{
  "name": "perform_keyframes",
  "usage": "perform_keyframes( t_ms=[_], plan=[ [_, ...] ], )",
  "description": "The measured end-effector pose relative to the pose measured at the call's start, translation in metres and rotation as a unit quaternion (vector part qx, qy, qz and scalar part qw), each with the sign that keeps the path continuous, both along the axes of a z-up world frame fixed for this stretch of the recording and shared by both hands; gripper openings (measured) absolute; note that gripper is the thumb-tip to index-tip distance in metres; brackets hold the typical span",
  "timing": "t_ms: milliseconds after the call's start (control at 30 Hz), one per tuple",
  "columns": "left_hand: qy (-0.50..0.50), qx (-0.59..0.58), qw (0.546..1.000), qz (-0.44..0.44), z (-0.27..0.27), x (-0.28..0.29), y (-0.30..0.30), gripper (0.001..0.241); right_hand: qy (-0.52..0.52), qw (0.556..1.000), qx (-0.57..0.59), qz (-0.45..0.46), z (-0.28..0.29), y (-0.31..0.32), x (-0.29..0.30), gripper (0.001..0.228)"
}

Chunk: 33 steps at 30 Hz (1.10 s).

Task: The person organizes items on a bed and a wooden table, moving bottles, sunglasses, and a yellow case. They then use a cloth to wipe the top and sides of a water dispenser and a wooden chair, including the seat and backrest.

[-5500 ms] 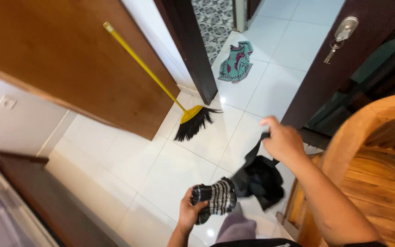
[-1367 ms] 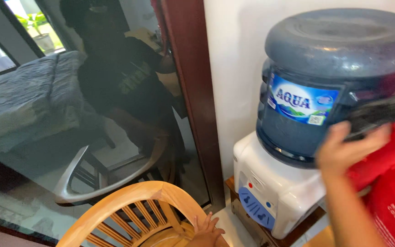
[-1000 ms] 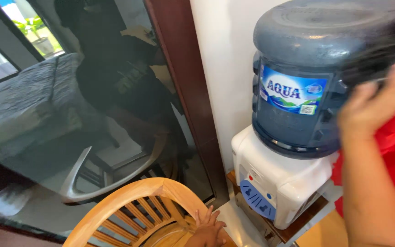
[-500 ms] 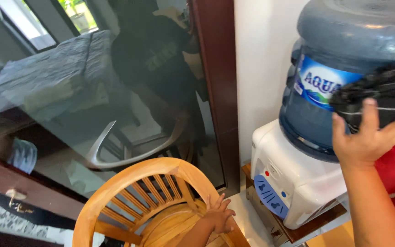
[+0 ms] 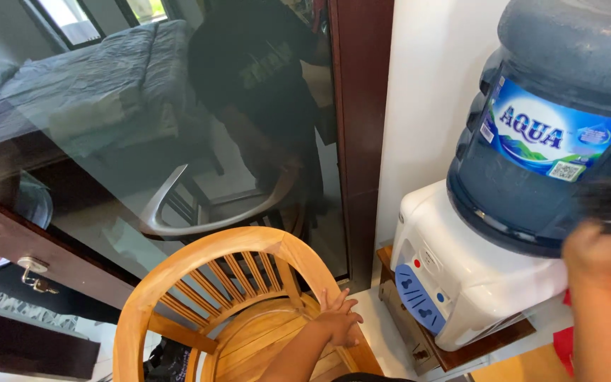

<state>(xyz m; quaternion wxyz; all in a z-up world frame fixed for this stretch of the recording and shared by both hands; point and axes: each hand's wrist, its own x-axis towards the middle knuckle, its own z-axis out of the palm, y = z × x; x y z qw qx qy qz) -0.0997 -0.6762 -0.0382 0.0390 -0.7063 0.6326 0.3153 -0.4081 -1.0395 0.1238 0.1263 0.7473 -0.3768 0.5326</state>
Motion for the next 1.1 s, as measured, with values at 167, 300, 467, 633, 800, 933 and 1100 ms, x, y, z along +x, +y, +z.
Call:
perform_keyframes(
  t_ms=[167, 300, 467, 633, 800, 933, 1100],
  plan=[
    [0.124, -0.022, 0.991, 0.033, -0.023, -0.006, -0.047, 0.065, -0.300, 0.901, 0.295, 0.103, -0.033, -0.013, -0.005, 0.053],
    [0.335, -0.228, 0.913, 0.056, 0.032, -0.038, -0.090, 0.053, -0.281, 0.938, 0.183, 0.086, -0.060, 0.042, 0.011, 0.060],
    [0.530, -0.264, 0.796, 0.128, 0.083, -0.083, -0.113, 0.059, -0.167, 0.882, 0.419, 0.135, -0.078, 0.115, 0.029, 0.055],
    [0.779, -0.166, 0.534, 0.284, 0.128, -0.074, -0.084, 0.077, -0.175, 0.510, 0.649, 0.536, -0.042, 0.153, 0.056, 0.053],
    [0.816, -0.109, 0.464, 0.327, 0.069, -0.047, -0.079, 0.051, 0.092, 0.825, 0.417, 0.370, 0.046, 0.151, 0.081, 0.051],
    [0.842, -0.152, 0.364, 0.367, 0.074, -0.028, -0.089, 0.042, 0.130, 0.972, 0.017, 0.193, 0.185, 0.112, 0.081, 0.039],
    [0.821, -0.293, 0.322, 0.369, 0.154, -0.002, -0.134, 0.043, 0.092, 0.978, -0.186, -0.034, 0.252, 0.019, 0.045, 0.039]
  ],
)
